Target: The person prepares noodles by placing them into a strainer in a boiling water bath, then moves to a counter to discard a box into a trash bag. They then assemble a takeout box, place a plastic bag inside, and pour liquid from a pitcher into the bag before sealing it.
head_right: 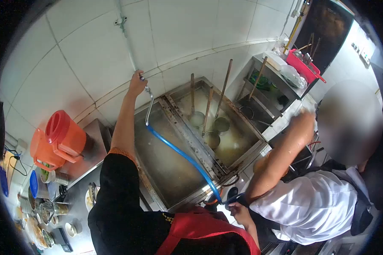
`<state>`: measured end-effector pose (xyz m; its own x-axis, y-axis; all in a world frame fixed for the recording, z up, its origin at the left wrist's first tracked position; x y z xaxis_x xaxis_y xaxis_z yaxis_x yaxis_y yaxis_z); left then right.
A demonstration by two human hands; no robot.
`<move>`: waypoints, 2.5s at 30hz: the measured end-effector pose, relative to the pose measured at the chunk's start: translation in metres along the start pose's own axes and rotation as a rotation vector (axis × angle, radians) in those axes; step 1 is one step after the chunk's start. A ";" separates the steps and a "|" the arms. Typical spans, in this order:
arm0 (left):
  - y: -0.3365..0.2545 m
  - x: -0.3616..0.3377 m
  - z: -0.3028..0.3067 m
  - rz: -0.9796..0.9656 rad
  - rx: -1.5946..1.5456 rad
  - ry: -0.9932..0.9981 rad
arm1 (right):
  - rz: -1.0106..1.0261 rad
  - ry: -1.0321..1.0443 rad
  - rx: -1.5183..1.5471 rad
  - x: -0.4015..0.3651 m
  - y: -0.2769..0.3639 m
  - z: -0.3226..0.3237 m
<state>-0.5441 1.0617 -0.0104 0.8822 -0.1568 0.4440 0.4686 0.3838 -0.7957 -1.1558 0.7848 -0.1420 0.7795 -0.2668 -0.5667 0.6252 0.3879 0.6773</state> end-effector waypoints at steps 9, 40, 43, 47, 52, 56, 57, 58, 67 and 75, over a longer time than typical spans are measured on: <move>-0.118 -0.154 0.015 -0.002 -0.373 -0.052 | 0.260 0.154 -0.521 0.015 0.018 -0.029; -0.168 -0.873 0.098 0.986 -0.002 0.527 | 0.669 0.828 -1.298 -0.054 -0.047 -0.191; -0.169 -0.971 0.150 1.047 0.075 0.403 | 0.898 0.910 -1.428 -0.087 -0.054 -0.259; -0.179 -1.136 0.241 1.303 0.153 -0.073 | 1.260 1.080 -1.350 -0.163 -0.023 -0.387; -0.268 -1.278 0.315 1.625 0.310 -0.671 | 1.081 1.652 -1.094 -0.302 0.008 -0.520; -0.278 -1.364 0.290 1.625 0.227 -0.827 | 1.332 1.046 -1.774 -0.273 -0.023 -0.596; -0.274 -1.380 0.278 1.642 0.215 -0.812 | 1.662 0.410 -2.156 -0.286 -0.010 -0.586; -0.267 -1.394 0.267 1.657 0.209 -0.796 | 1.628 0.416 -2.184 -0.255 -0.026 -0.594; -0.236 -1.411 0.161 1.700 -0.445 -0.814 | 0.996 1.429 -2.236 -0.165 -0.124 -0.663; -0.265 -1.403 0.196 1.818 -0.595 -1.443 | 1.357 1.619 -2.396 -0.229 -0.064 -0.852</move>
<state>-1.9152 1.3581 -0.3422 -0.1947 0.4698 -0.8610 -0.2303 -0.8752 -0.4254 -1.4074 1.5733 -0.4554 -0.4148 0.2016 -0.8873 -0.8600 -0.4056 0.3098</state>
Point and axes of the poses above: each hand's wrist, its own x-axis towards the middle knuckle, its own z-axis out of the back of the hand, y = z × x, the point moved 4 cm from there along x, towards the middle knuckle, and after that the axes turned 13 degrees about -x, right-handed, at the moved point
